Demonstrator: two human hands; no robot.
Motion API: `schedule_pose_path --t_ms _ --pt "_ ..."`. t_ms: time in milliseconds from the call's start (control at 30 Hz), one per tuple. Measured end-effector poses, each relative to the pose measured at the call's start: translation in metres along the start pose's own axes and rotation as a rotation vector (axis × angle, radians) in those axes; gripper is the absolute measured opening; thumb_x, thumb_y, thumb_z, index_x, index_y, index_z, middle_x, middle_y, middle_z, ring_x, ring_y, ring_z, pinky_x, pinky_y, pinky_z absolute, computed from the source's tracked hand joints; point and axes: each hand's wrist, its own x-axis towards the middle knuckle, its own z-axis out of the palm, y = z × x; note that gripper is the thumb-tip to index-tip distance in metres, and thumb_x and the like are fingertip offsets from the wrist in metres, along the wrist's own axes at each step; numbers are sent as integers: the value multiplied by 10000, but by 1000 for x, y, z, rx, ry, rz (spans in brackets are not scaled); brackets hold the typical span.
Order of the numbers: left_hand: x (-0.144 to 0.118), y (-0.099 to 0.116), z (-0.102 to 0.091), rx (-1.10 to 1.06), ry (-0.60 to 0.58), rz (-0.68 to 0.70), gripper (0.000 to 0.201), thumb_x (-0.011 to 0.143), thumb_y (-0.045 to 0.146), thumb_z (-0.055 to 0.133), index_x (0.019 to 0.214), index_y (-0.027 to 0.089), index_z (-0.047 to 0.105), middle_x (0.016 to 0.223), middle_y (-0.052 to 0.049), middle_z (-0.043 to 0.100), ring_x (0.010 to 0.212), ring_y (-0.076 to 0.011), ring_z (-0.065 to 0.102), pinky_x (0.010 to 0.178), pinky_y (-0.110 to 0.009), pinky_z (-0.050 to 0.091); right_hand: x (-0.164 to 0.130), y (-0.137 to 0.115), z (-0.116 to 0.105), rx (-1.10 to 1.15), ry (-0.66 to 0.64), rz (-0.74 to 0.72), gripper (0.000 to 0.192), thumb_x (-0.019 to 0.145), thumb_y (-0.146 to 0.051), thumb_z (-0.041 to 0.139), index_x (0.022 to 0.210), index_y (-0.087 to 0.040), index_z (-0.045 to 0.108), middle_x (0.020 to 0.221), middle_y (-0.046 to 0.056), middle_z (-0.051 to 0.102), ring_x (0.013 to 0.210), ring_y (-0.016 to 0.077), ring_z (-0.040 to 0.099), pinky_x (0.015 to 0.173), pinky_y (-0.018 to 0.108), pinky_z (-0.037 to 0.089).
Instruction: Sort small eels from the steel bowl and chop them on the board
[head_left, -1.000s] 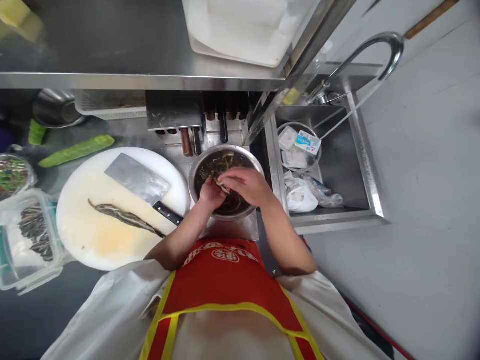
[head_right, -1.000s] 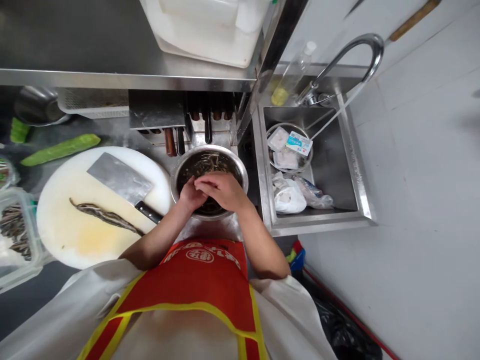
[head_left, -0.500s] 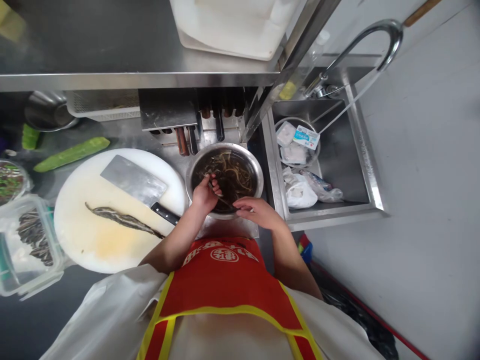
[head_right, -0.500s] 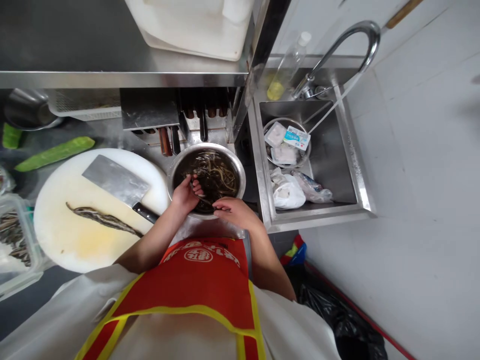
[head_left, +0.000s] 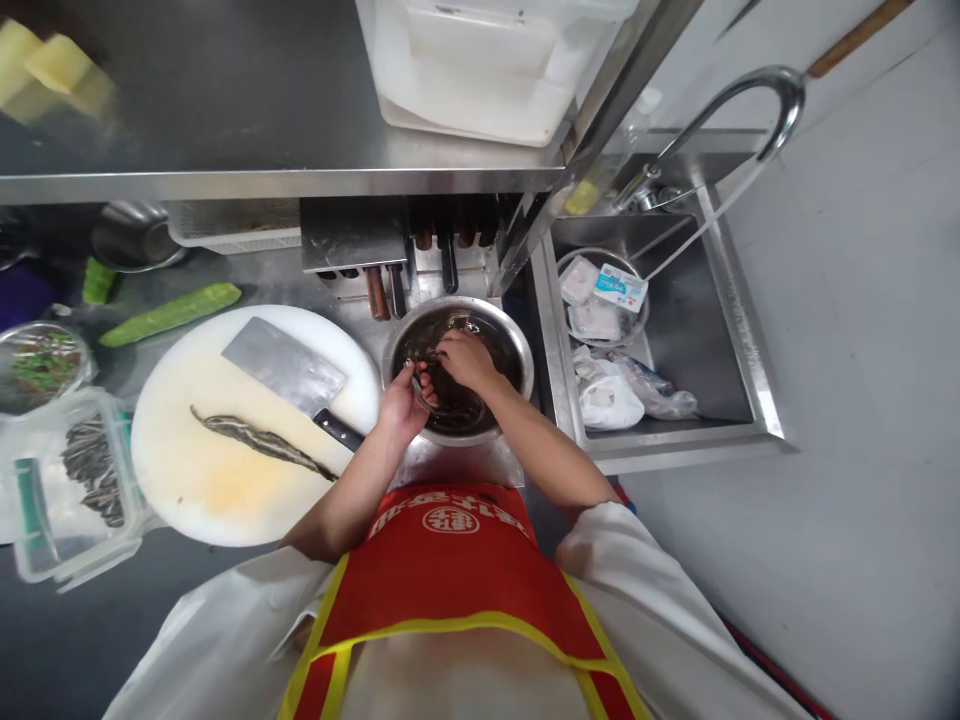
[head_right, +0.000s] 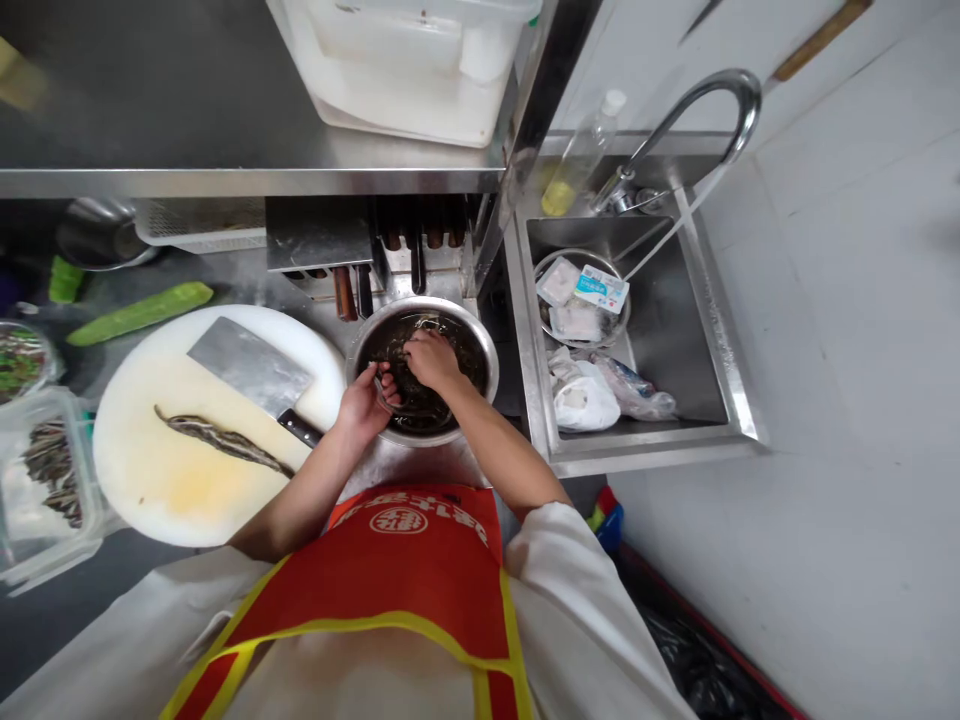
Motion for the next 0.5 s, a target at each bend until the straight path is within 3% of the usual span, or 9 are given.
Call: schedule_pose_path --t_ms 133,300,400,500 --pt "2 1 1 -9 -10 -39 296 1021 297 393 835 157 576 563 29 467 430 -90 428 414 -197 353 3 8 -20 453 151 40 154 885 -252 623 952 -167 733 1035 72 717 1013 205 633 960 340 467" --pt "6 -1 2 -30 -35 -88 304 1021 298 382 823 156 565 571 24 471 436 -92 432 421 -202 359 -14 9 -55 1028 266 118 245 813 -402 682 915 -180 703 875 13 703 852 166 642 845 308 498" --pt "7 -4 3 -36 -48 -110 297 1017 299 390 832 154 571 579 22 473 441 -90 432 425 -201 362 -26 7 -67 1231 307 150 280 767 -447 711 873 -189 685 757 -3 644 761 149 622 781 303 509" --pt "8 -6 3 -38 -75 -136 295 1014 308 399 840 154 579 596 13 495 460 -99 459 444 -213 392 -38 7 -65 1305 281 180 295 754 -445 723 904 -193 691 628 -34 563 631 129 566 672 284 493"
